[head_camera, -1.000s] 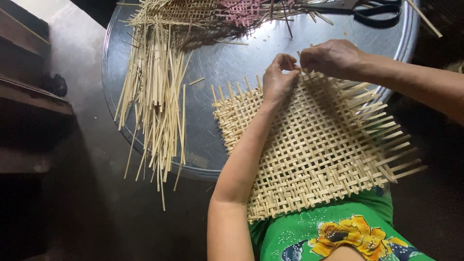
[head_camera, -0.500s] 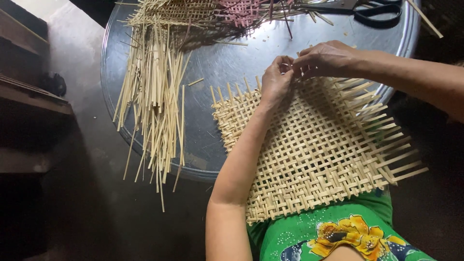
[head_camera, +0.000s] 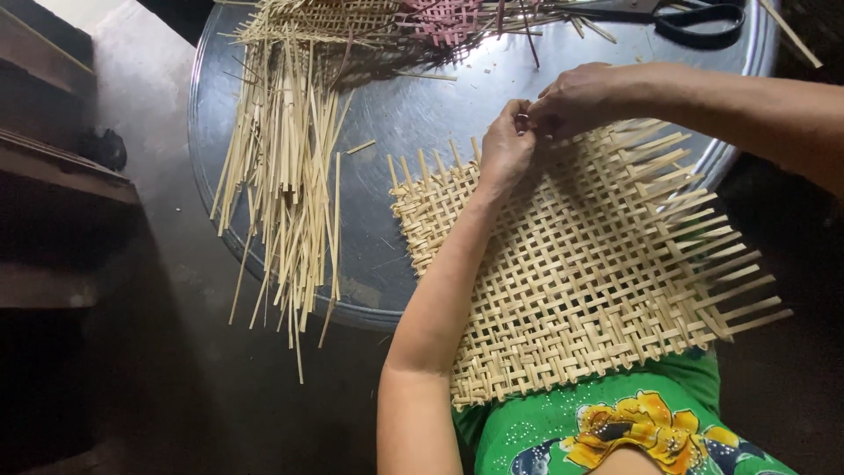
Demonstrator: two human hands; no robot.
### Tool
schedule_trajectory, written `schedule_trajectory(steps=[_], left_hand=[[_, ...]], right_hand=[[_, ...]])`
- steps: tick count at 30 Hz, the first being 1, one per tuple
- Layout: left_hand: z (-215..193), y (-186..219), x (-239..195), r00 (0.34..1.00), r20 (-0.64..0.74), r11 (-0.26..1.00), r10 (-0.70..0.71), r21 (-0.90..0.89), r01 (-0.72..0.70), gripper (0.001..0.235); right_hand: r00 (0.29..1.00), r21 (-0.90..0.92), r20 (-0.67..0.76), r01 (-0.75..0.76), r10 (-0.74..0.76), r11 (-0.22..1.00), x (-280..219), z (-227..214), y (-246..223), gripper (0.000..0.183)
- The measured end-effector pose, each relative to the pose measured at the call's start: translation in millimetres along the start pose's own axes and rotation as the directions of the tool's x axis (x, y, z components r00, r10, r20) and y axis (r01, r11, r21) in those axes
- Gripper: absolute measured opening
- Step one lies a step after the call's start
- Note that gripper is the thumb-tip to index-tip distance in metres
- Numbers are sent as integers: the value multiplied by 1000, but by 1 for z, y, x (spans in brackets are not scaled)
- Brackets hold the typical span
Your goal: The person weaves thin bamboo strips by hand into a rectangular mat on a metal tray. They interlace the strips in a regular pattern, occasionally adjusting the mat's position and adding new strips from a nearby pile.
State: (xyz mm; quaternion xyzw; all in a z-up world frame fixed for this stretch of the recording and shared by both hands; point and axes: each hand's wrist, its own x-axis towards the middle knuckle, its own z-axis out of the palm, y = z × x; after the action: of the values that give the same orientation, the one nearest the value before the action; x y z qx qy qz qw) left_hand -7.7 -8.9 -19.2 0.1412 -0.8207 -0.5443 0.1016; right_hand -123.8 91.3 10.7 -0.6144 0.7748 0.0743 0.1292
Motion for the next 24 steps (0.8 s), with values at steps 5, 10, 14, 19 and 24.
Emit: schedule_trajectory(steps=[5, 10, 14, 19, 24], left_hand=[[-1, 4, -1, 999, 24, 999, -39, 19, 39, 29], [-1, -1, 0, 999, 23, 998, -35, 57, 34, 36], [-1, 2, -1, 999, 17, 997, -34, 73, 32, 37], [-4, 9, -3, 997, 36, 996, -69, 53, 67, 33], [-5, 10, -4, 997, 33, 997, -75, 25, 74, 27]], right_hand=[[995, -50, 99, -9, 14, 999, 7, -4, -1, 7], [984, -109, 169, -45, 63, 993, 9, -10, -6, 13], [978, -164, 194, -42, 74, 986, 9, -10, -6, 13], [978, -169, 195, -33, 67, 985, 8, -13, -8, 12], [985, -143, 169, -18, 43, 990, 7, -7, -9, 15]])
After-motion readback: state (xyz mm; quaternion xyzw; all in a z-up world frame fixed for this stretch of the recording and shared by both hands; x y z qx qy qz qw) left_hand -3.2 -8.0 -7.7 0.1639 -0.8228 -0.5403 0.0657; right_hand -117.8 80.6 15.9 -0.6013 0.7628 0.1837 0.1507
